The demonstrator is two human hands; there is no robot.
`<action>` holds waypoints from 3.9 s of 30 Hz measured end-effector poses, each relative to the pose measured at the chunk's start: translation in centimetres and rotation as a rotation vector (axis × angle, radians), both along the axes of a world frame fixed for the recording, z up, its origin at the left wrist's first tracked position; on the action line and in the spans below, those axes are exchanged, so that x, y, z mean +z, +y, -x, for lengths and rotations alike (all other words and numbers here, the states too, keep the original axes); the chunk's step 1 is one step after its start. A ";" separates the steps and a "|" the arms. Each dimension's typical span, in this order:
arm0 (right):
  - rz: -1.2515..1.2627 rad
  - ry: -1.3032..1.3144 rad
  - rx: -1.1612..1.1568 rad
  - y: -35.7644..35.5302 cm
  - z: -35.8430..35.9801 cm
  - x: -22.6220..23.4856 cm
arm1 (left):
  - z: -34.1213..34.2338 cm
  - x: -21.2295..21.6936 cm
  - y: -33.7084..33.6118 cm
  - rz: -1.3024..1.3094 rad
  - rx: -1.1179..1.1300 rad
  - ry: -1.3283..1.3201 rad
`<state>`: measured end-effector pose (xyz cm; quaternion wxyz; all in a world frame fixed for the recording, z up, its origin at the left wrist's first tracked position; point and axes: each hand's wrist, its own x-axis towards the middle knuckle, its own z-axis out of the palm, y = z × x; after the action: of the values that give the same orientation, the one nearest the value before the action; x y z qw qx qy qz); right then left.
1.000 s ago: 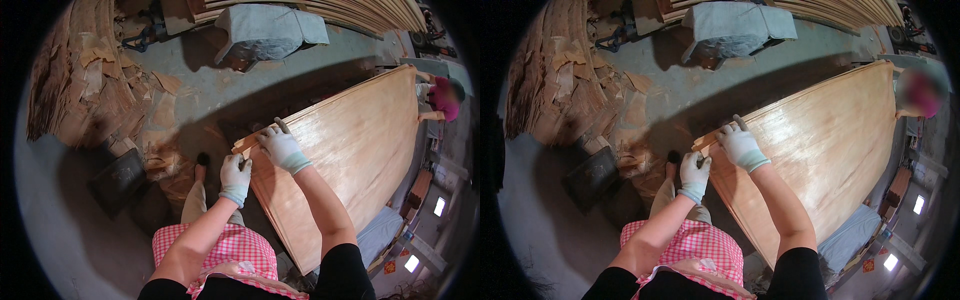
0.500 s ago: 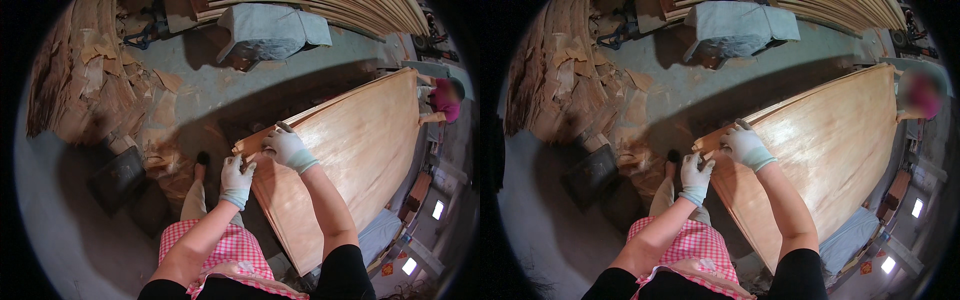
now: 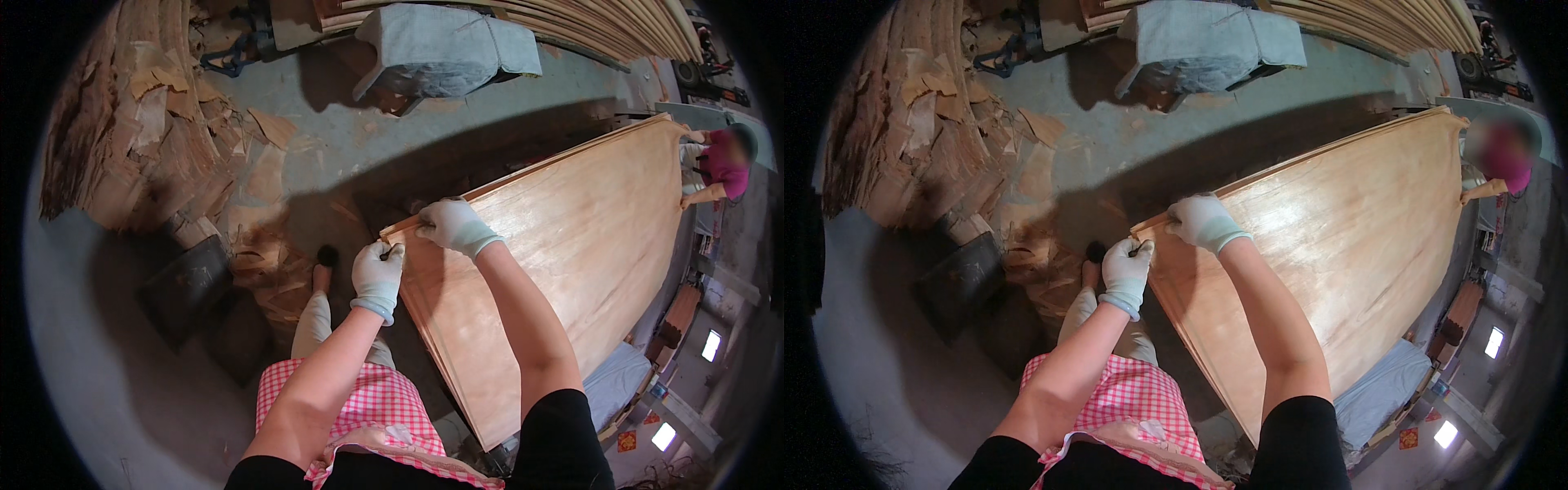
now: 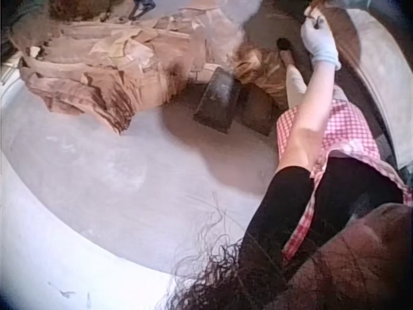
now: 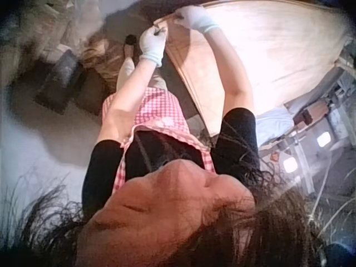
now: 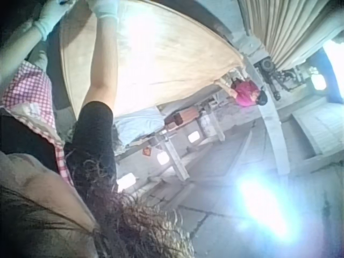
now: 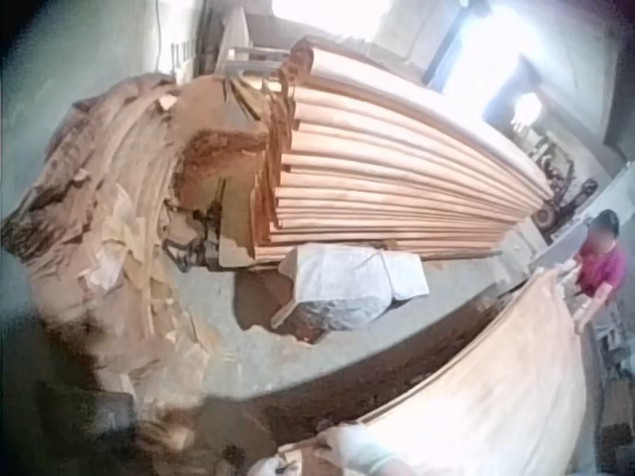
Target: The person sits on the floor and repeatedly lifts, aligns, and stacks large thin wood veneer sheets. They smooth the sheets with gloved hands and coordinate with a coworker to move and stack the veneers into a pile.
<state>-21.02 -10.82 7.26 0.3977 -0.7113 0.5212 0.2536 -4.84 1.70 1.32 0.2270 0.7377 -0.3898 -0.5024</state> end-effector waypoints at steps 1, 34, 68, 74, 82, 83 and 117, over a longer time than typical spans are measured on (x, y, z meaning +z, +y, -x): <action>0.123 -0.073 -0.002 0.1 0.0 0.1 | 0.0 -0.1 0.0 -0.031 0.000 0.014; 1.021 -0.262 -0.715 22.0 3.0 10.6 | 2.5 6.6 5.5 -0.086 -0.748 -0.008; 0.905 -0.120 -3.349 65.2 7.0 -9.0 | 2.8 -2.7 8.0 -0.361 0.176 0.357; 0.782 -0.594 -3.368 67.2 7.5 -7.3 | 3.2 -0.8 8.2 -0.456 0.152 0.421; 0.063 -0.271 -2.348 54.2 2.8 1.8 | 1.8 -0.3 8.4 -0.449 -0.005 0.312; 0.105 -0.358 -2.242 51.2 2.4 2.2 | 2.0 0.3 8.4 -0.422 -0.048 0.273; 0.436 -0.596 -1.452 20.1 -1.8 1.3 | 0.4 -0.9 7.3 -0.389 -0.264 0.137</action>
<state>-19.21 9.27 8.54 0.4375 -0.2949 0.7624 -0.3747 -5.24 8.97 0.38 0.0387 0.6744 -0.3626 -0.6420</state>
